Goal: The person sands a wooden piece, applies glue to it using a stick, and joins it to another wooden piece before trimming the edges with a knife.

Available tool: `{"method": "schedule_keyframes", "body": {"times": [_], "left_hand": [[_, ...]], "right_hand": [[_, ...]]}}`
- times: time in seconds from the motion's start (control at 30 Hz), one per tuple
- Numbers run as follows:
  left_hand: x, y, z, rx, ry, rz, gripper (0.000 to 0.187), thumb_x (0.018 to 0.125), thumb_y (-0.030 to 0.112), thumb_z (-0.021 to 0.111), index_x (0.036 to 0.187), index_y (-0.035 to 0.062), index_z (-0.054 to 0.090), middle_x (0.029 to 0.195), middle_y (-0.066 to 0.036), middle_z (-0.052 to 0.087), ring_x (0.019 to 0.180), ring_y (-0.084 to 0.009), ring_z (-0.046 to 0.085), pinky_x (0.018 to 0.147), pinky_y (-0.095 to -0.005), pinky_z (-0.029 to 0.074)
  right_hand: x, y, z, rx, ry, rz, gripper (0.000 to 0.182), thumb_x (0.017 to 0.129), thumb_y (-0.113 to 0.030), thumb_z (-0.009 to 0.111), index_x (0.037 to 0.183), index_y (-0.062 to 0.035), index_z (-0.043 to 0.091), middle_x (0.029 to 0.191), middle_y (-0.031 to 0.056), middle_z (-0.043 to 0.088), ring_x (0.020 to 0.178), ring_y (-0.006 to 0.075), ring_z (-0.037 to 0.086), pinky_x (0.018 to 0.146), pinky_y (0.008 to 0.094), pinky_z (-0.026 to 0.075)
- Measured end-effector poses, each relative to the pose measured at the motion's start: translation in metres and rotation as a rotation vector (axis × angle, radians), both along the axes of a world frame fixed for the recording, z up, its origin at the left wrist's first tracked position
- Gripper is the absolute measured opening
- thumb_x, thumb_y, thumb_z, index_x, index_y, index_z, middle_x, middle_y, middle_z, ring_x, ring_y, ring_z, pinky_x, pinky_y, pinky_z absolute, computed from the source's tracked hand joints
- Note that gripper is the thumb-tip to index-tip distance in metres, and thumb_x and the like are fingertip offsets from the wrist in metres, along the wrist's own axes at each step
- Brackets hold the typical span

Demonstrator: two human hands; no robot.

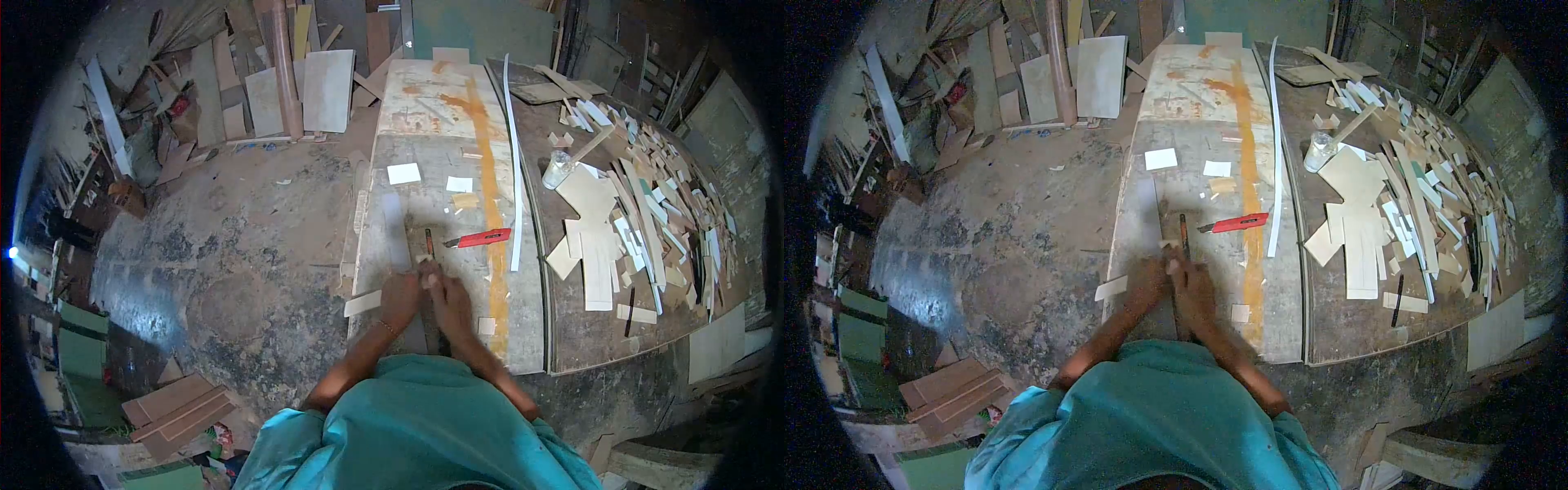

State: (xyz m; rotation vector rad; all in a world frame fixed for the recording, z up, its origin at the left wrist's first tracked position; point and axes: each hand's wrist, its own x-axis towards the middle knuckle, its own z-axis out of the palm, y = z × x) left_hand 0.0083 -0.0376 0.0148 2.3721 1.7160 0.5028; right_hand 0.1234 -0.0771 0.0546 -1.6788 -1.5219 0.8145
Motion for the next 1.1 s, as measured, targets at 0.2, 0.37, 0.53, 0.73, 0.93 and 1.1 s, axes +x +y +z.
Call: {"method": "schedule_keyframes", "body": {"times": [0.2,0.37,0.53,0.73,0.93,1.1], "left_hand": [[0.009,-0.010,-0.002,0.004,-0.094,-0.068,0.020,0.075,0.017,0.053,0.069,0.0004,0.061,0.066,-0.018,0.057,0.062,-0.0343,0.058,0.059,-0.0439,0.046],[-0.012,-0.015,0.015,-0.112,-0.063,0.085,0.014,0.074,0.014,0.054,0.078,0.0029,0.061,0.069,-0.018,0.059,0.066,-0.0342,0.060,0.060,-0.0439,0.047],[0.008,-0.042,0.022,-0.096,-0.054,0.065,0.020,0.072,0.022,0.058,0.076,0.0023,0.063,0.065,-0.019,0.059,0.065,-0.0342,0.060,0.058,-0.0430,0.048],[0.006,-0.055,0.034,-0.336,-0.072,0.180,0.023,0.074,0.023,0.056,0.080,0.0019,0.062,0.073,-0.021,0.060,0.069,-0.0338,0.061,0.061,-0.0424,0.048],[0.030,-0.090,-0.011,-0.232,-0.087,0.135,0.020,0.075,0.019,0.054,0.082,0.0000,0.059,0.071,-0.021,0.059,0.068,-0.0349,0.059,0.060,-0.0435,0.047],[0.033,-0.115,-0.018,-0.257,-0.106,0.151,0.018,0.074,0.017,0.055,0.076,0.0004,0.059,0.067,-0.020,0.058,0.065,-0.0346,0.058,0.057,-0.0440,0.046]], "right_hand": [[0.008,0.005,-0.022,0.045,0.035,-0.046,0.040,0.091,-0.035,0.037,0.120,-0.0108,0.051,0.089,0.0200,0.056,0.087,0.0295,0.053,0.078,0.0376,0.040],[-0.011,-0.032,-0.012,0.204,0.021,0.039,0.039,0.090,-0.031,0.041,0.122,-0.0102,0.048,0.082,0.0213,0.057,0.073,0.0349,0.054,0.074,0.0396,0.042],[0.009,-0.014,-0.018,0.039,0.097,0.081,0.039,0.089,-0.032,0.042,0.121,-0.0098,0.050,0.084,0.0221,0.056,0.079,0.0356,0.053,0.074,0.0413,0.042],[0.005,-0.058,-0.014,0.014,0.075,0.110,0.042,0.089,-0.037,0.040,0.121,-0.0106,0.050,0.086,0.0216,0.055,0.085,0.0353,0.053,0.077,0.0418,0.041],[0.029,-0.056,-0.031,-0.115,0.116,0.130,0.042,0.091,-0.035,0.038,0.123,-0.0114,0.047,0.088,0.0222,0.057,0.086,0.0341,0.053,0.078,0.0400,0.041],[0.035,-0.075,-0.029,-0.201,0.170,0.141,0.040,0.090,-0.034,0.040,0.123,-0.0119,0.048,0.088,0.0227,0.057,0.087,0.0361,0.053,0.078,0.0406,0.042]]}}
